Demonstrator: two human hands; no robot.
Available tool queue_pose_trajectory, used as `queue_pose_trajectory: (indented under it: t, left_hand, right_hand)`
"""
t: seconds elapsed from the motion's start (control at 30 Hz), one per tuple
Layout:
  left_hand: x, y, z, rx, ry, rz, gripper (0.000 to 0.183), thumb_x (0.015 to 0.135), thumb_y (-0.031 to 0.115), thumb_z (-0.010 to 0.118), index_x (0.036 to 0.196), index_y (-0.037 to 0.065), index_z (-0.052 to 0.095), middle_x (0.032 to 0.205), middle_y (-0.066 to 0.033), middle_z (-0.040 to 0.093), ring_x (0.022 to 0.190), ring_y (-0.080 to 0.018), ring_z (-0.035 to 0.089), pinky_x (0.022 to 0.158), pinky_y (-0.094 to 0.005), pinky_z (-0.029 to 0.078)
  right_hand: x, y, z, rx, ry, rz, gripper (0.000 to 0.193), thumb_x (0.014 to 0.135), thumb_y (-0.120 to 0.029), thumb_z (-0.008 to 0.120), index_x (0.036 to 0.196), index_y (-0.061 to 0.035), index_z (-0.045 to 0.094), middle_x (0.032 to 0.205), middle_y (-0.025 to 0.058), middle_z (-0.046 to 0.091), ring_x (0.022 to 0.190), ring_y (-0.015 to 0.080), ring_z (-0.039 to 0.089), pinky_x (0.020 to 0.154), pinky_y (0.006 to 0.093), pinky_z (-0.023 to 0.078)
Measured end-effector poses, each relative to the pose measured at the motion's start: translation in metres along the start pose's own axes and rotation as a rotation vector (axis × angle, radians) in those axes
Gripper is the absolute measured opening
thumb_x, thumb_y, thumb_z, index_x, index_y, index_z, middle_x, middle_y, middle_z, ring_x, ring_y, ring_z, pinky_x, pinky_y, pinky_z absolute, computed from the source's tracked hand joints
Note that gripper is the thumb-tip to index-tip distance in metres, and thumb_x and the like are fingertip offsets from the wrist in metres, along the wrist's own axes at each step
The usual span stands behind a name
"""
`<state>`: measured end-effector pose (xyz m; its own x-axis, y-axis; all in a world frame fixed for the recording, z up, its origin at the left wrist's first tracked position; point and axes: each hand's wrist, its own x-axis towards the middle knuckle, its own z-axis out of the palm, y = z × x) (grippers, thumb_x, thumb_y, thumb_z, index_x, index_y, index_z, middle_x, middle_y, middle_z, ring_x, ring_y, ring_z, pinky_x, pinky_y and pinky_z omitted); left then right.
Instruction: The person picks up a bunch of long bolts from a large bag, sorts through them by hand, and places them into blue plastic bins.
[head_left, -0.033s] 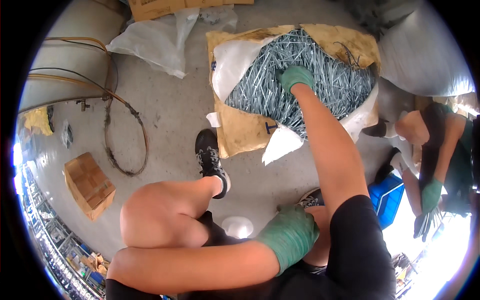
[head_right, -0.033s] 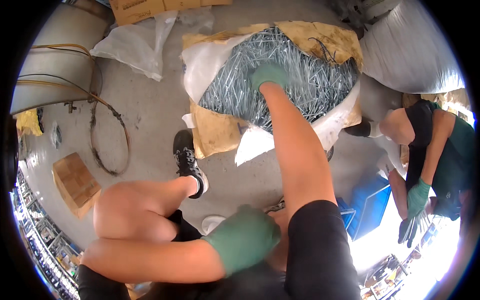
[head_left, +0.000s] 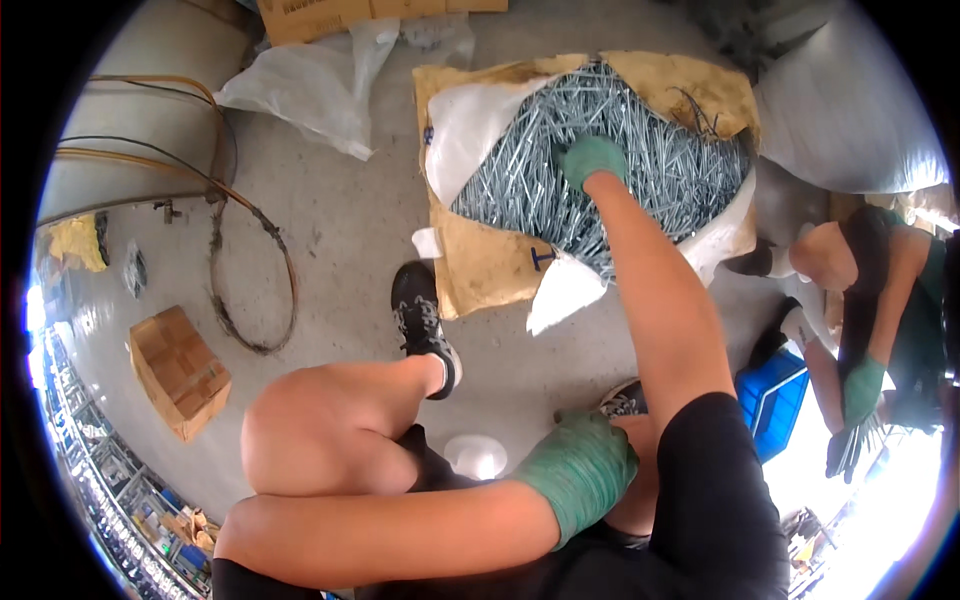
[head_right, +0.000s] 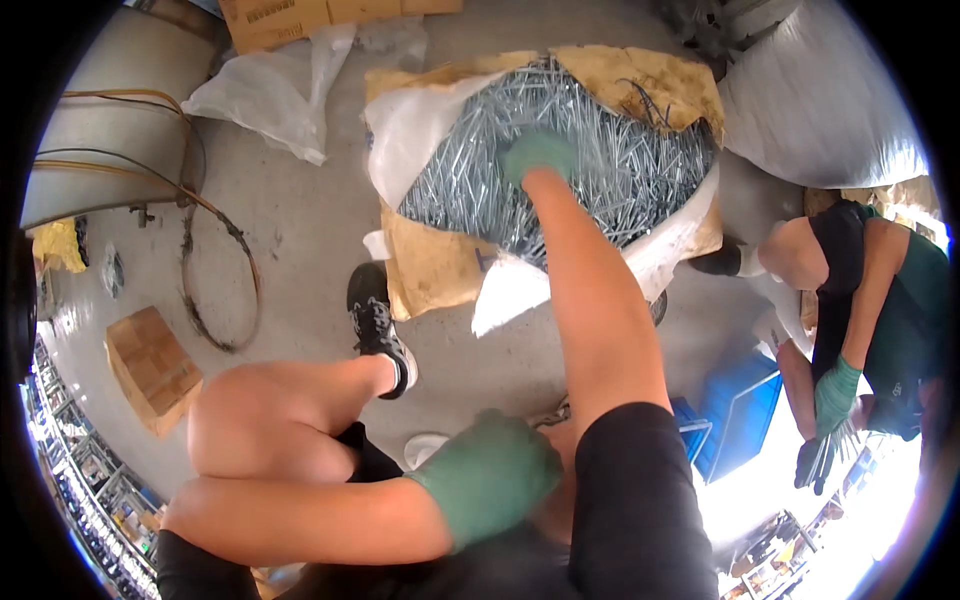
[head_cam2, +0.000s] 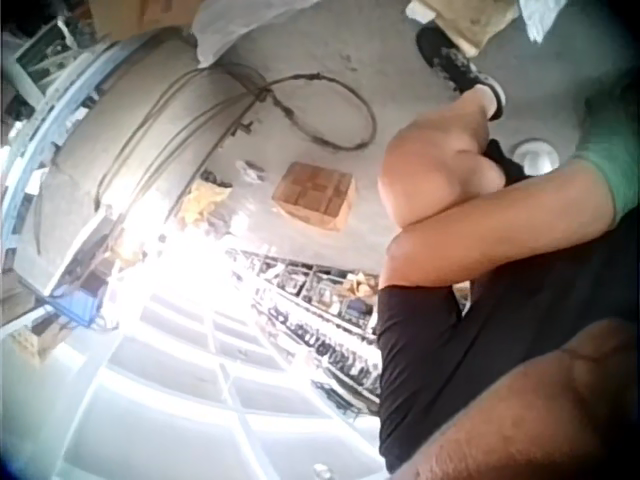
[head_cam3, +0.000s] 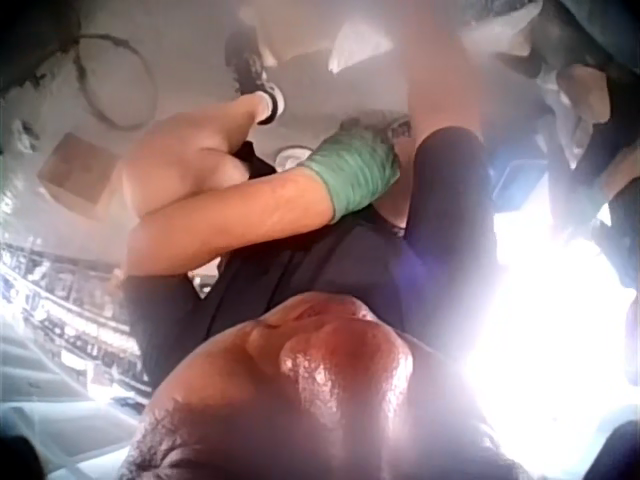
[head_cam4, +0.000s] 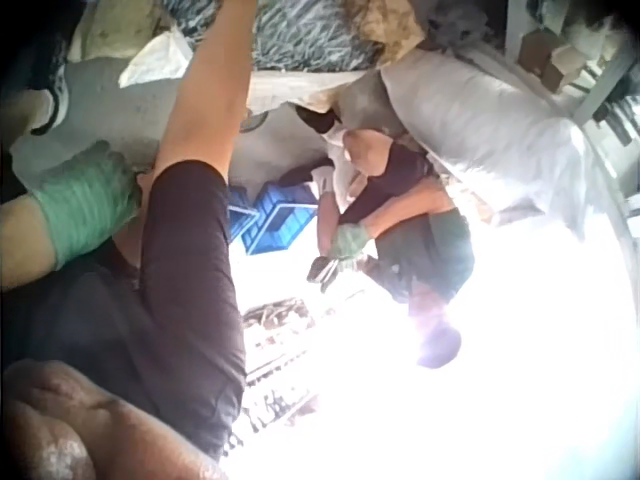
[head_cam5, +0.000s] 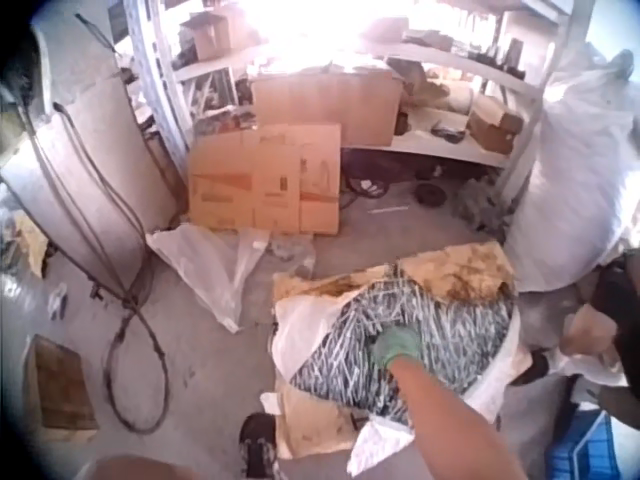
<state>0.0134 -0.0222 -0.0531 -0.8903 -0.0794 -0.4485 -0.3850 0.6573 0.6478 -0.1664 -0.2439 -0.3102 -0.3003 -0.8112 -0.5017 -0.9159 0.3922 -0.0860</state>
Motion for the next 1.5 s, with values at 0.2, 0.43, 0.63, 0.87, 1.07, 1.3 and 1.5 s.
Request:
queue_pose_trajectory:
  t: [0.2,0.43,0.63,0.87,1.07,1.3,1.5]
  left_hand:
    - [-0.016,0.003,0.007,0.06,0.22,-0.025,0.009,0.082,0.014,0.064,0.083,0.013,0.073,0.082,-0.0036,0.072,0.075,-0.0218,0.071,0.063,-0.0349,0.05]
    - [-0.005,0.0,0.003,0.045,0.1,0.022,0.01,0.082,0.014,0.063,0.085,0.013,0.073,0.082,-0.0041,0.071,0.075,-0.022,0.07,0.064,-0.0355,0.049]
    - [-0.014,-0.005,0.003,0.063,0.111,-0.008,0.011,0.081,0.014,0.063,0.087,0.012,0.073,0.083,-0.0046,0.07,0.075,-0.0221,0.069,0.064,-0.0361,0.048]
    - [-0.018,-0.008,0.006,0.057,0.093,0.01,0.013,0.081,0.015,0.063,0.089,0.012,0.072,0.083,-0.0051,0.07,0.076,-0.0222,0.069,0.065,-0.0368,0.048]
    - [-0.015,-0.007,0.017,0.115,0.13,0.068,0.014,0.08,0.015,0.063,0.091,0.011,0.072,0.083,-0.0055,0.069,0.076,-0.0223,0.068,0.065,-0.0374,0.047]
    - [-0.022,0.007,0.022,0.107,0.11,0.021,0.017,0.079,0.015,0.066,0.093,0.01,0.074,0.088,-0.008,0.071,0.081,-0.0242,0.068,0.071,-0.0409,0.049]
    - [-0.031,0.001,0.004,0.077,0.122,0.016,0.019,0.079,0.015,0.067,0.095,0.009,0.074,0.091,-0.009,0.072,0.085,-0.0255,0.069,0.073,-0.0425,0.049]
  right_hand:
    - [-0.018,0.011,0.005,0.046,-0.033,-0.032,0.054,0.084,-0.046,0.07,0.114,-0.0011,0.07,0.115,0.0236,0.069,0.108,0.0374,0.067,0.094,0.0447,0.054]
    - [-0.01,0.006,0.011,0.064,0.075,0.057,0.038,0.09,-0.027,0.064,0.122,-0.0045,0.064,0.123,0.0236,0.066,0.113,0.0401,0.065,0.097,0.0477,0.052]
    - [-0.044,0.013,-0.003,0.077,0.105,-0.122,0.057,0.089,-0.03,0.064,0.138,-0.0028,0.053,0.128,0.0241,0.064,0.12,0.0393,0.061,0.102,0.0454,0.049]
    - [-0.031,0.011,-0.025,0.21,0.048,0.105,0.082,0.081,-0.034,0.073,0.146,0.0035,0.039,0.128,0.0268,0.063,0.12,0.0397,0.062,0.104,0.0449,0.048]
    - [-0.019,0.025,-0.006,0.107,0.099,0.094,0.086,0.082,-0.034,0.071,0.15,0.0021,0.032,0.127,0.0286,0.063,0.118,0.042,0.062,0.1,0.0463,0.049]
    - [-0.061,0.032,-0.029,0.253,0.277,-0.065,0.081,0.079,-0.028,0.072,0.145,0.0054,0.039,0.122,0.0309,0.064,0.113,0.0433,0.063,0.097,0.0445,0.05]
    - [-0.045,0.041,-0.028,0.365,0.23,-0.022,0.087,0.079,-0.021,0.073,0.152,-0.0051,0.03,0.13,0.0296,0.06,0.117,0.0458,0.06,0.1,0.0448,0.047]
